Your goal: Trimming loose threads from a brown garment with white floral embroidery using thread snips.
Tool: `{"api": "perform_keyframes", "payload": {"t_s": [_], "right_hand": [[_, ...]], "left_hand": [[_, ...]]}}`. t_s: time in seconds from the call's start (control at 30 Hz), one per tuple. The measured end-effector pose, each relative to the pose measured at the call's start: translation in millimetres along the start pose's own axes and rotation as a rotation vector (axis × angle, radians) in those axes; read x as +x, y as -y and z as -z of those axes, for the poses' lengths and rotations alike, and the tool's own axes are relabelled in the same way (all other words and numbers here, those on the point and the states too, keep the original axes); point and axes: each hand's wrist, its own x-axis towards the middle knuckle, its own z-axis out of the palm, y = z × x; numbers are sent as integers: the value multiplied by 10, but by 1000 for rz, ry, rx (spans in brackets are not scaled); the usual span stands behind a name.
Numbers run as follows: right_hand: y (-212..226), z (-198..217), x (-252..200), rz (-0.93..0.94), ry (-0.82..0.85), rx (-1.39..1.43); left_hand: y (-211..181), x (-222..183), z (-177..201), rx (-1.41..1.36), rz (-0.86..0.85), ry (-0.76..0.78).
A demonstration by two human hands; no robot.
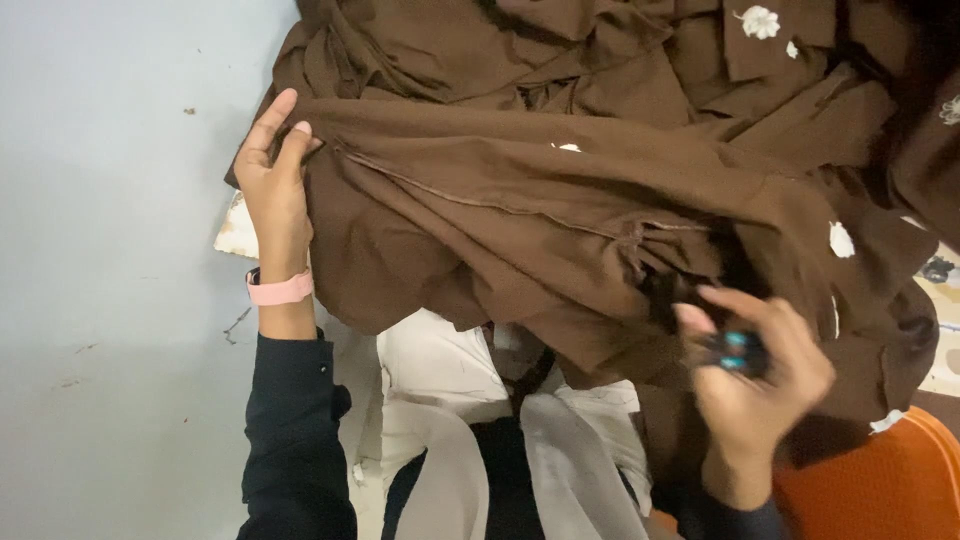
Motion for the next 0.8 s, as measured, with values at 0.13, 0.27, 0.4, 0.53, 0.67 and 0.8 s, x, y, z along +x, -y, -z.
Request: {"api": "perform_keyframes", "payload": {"t_s": [0.13, 0.27, 0.4, 0.53, 0.67, 0.8], "right_hand": [[58, -215, 149, 55, 124, -24], [44, -156, 82, 77, 53, 112], [-205, -24, -158, 88, -117, 371], [-82, 82, -83, -32, -77, 160], [-69, -140, 200, 13, 59, 14], [-118, -368, 386, 110, 38, -206]], "left_hand": [[25, 9, -1, 48, -103, 48], [99, 92, 41, 79, -129, 23], [178, 150, 85, 77, -112, 22], [325, 212, 108, 28, -108, 34], [185, 100, 16, 2, -82, 24], [149, 53, 40, -25, -35, 46]]}}
